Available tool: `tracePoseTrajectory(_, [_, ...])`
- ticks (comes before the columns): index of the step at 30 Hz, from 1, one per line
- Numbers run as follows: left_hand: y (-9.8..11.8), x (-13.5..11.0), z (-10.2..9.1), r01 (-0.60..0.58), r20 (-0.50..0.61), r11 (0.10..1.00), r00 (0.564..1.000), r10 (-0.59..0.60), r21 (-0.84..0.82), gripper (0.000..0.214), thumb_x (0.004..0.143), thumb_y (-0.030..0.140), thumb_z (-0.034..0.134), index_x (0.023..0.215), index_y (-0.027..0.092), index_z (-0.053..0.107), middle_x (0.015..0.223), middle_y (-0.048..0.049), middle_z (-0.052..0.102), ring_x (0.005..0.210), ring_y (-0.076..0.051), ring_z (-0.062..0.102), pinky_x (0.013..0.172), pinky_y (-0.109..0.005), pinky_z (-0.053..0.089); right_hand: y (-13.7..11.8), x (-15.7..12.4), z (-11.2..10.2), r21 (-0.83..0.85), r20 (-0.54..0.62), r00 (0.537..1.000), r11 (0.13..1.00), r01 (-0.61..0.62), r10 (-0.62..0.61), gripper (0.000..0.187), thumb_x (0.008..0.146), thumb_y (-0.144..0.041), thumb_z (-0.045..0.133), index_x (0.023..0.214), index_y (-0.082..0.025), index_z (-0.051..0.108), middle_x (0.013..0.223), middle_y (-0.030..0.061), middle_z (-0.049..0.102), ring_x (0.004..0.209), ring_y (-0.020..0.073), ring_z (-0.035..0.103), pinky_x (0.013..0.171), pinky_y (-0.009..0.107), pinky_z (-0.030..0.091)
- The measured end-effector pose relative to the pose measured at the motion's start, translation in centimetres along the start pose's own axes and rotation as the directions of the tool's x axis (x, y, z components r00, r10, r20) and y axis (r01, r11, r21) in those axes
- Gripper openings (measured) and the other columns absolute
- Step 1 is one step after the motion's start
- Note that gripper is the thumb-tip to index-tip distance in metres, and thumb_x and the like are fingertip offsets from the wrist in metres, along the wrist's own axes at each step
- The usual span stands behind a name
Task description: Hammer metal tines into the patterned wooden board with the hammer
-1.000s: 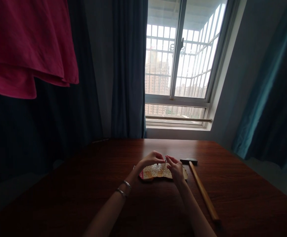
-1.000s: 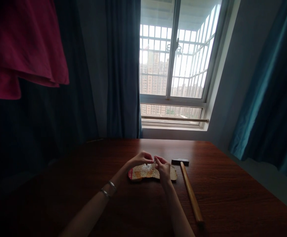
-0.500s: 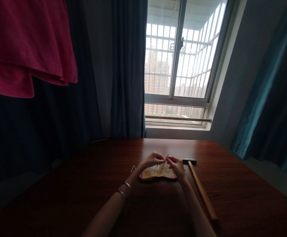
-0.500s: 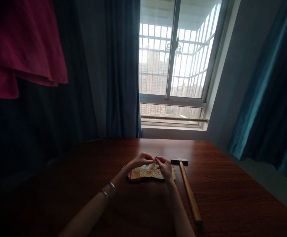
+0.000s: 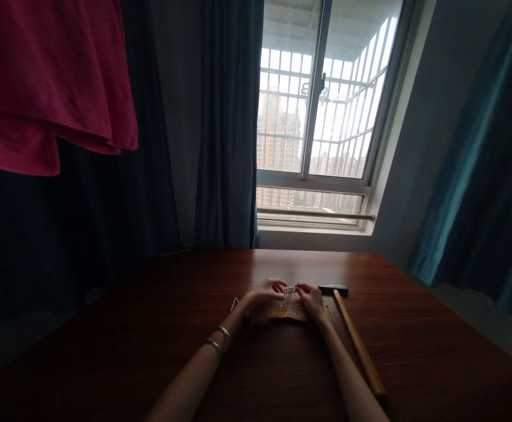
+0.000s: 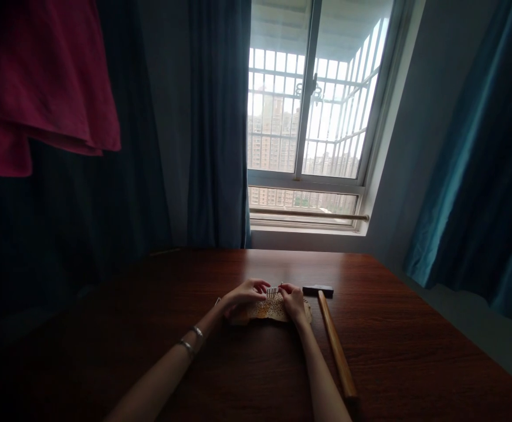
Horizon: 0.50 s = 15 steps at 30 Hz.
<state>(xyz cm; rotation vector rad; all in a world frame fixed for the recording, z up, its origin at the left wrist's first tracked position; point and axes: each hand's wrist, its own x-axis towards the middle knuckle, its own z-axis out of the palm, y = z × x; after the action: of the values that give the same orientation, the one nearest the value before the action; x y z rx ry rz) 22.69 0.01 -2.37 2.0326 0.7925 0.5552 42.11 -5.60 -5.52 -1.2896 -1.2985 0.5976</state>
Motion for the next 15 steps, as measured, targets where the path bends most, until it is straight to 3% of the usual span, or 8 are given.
tracePoseTrajectory(7, [-0.8, 1.5, 2.3, -0.079, -0.116, 0.992, 0.989, 0.091, 0.103, 0.050, 0.061, 0.023, 0.067, 0.109, 0.014, 0.062, 0.093, -0.0057, 0.065, 0.082, -0.018, 0.058, 0.072, -0.025, 0.045, -0.1, -0.4, 0.3, -0.076, -0.003, 0.998, 0.995, 0.060, -0.061, 0.022, 0.071, -0.037, 0.059, 0.076, -0.022, 0.073, 0.078, 0.0063, 0.073, 0.074, 0.0225, 0.065, 0.072, 0.033, 0.048])
tracePoseTrajectory(10, [-1.4, 1.8, 2.7, -0.085, -0.129, 0.982, 0.986, 0.107, 0.166, 0.035, 0.063, 0.019, 0.061, 0.097, 0.012, 0.066, 0.089, -0.0050, 0.065, 0.080, -0.017, 0.057, 0.072, -0.024, 0.044, -0.1, -0.4, 0.3, -0.104, 0.005, 0.997, 0.992, 0.076, -0.076, 0.022, 0.071, -0.037, 0.057, 0.075, -0.022, 0.073, 0.075, 0.0058, 0.073, 0.071, 0.0221, 0.065, 0.069, 0.032, 0.047])
tracePoseTrajectory(15, [-1.7, 1.9, 2.7, -0.076, -0.140, 0.983, 0.985, 0.100, 0.166, 0.034, 0.064, 0.016, 0.058, 0.096, 0.012, 0.066, 0.087, -0.0046, 0.065, 0.077, -0.016, 0.057, 0.069, -0.023, 0.044, 0.0, -0.5, 0.4, -0.130, 0.020, 0.994, 0.986, 0.108, -0.106, 0.023, 0.074, -0.035, 0.054, 0.076, -0.021, 0.072, 0.077, 0.0059, 0.072, 0.072, 0.0215, 0.064, 0.068, 0.031, 0.046])
